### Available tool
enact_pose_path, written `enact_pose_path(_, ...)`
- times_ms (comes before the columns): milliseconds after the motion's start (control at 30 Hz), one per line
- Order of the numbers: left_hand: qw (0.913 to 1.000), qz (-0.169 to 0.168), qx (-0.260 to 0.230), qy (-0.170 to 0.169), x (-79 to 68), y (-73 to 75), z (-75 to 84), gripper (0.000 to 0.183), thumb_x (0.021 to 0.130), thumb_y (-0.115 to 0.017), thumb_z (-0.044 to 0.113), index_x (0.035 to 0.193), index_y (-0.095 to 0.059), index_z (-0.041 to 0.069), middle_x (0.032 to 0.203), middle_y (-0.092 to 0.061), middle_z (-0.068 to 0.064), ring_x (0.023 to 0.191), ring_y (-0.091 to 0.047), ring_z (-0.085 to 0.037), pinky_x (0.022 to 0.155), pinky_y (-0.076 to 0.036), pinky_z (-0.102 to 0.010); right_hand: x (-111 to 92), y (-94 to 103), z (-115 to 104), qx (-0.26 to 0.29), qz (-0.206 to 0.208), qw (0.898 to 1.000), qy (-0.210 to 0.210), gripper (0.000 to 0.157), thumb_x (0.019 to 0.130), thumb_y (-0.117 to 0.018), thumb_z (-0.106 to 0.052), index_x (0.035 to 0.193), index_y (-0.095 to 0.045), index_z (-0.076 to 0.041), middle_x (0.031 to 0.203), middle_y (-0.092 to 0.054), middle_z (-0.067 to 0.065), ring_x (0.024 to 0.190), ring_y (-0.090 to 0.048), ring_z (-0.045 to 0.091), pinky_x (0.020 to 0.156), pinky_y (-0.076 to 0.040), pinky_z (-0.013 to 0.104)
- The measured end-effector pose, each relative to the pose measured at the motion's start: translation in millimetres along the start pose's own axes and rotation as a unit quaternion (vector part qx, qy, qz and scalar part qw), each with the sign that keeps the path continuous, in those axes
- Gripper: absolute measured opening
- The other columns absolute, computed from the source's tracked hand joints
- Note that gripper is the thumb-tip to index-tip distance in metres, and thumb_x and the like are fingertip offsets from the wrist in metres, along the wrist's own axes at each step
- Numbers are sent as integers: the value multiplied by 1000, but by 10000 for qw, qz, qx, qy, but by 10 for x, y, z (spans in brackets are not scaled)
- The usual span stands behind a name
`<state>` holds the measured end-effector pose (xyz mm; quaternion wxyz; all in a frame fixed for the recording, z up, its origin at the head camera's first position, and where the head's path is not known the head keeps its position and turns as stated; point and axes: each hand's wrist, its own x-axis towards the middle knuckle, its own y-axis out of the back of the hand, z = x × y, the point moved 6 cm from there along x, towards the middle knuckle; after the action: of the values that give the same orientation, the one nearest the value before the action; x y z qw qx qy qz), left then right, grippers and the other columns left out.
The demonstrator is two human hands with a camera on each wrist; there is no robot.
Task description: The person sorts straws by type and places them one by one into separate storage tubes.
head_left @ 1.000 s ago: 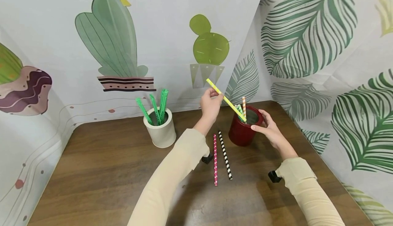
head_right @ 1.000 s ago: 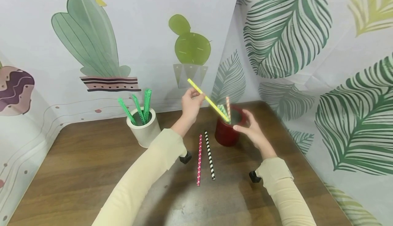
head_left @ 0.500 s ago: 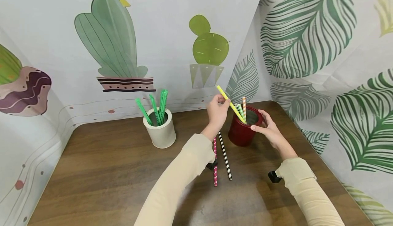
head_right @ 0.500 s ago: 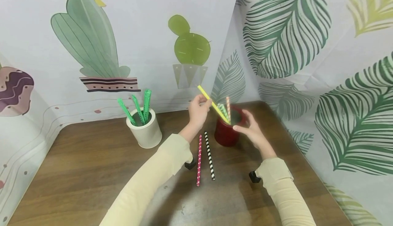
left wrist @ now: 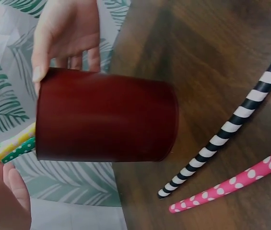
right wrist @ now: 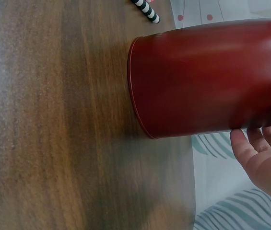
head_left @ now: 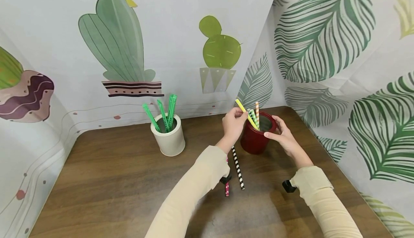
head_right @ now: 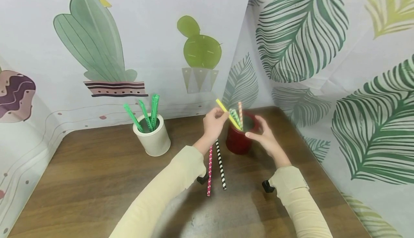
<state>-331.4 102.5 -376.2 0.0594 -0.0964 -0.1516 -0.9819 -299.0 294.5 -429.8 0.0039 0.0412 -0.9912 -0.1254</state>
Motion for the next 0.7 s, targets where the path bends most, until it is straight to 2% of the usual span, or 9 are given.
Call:
enact_pose_path(67, 9999, -57, 153, 22, -29, -24, -19, 15, 80, -64, 26, 86, -65, 13, 79, -67, 1, 74, -60, -11, 62, -44, -20, -1, 0, 0, -10, 9, 10000, 12, 78, 82, -59, -9, 141, -9, -11, 145, -16, 16, 130, -20, 30, 84, -33, 9)
enact_pose_path(133, 9996, -132, 262, 56, -53, -53, -37, 14, 79, -64, 26, 86, -65, 13, 78, -67, 2, 75, -60, -11, 63, -43, -21, -2, 0, -2, 14, 18, 10000, 40, 77, 82, -59, -8, 141, -9, -10, 145, -17, 17, 129, -21, 31, 80, -33, 7)
enact_pose_path(433, 9975, -513, 415, 249, -123, -164, -105, 16, 79, -64, 27, 87, -67, 15, 78, -67, 3, 77, -60, -11, 65, -43, -23, 4, 0, 3, 14, 25, 10000, 61, 76, 83, -59, -8, 141, -9, -10, 143, -19, 18, 125, -25, 30, 78, -35, 8)
enact_pose_path(700, 9955, -662, 590, 324, -132, -210, -203, 18, 77, -66, 30, 89, -68, 17, 77, -65, 4, 73, -57, -8, 61, -41, -20, 14, 4, 20, 54, -8, 10000, 11, 77, 82, -59, -7, 141, -9, -10, 145, -16, 17, 129, -21, 31, 79, -34, 7)
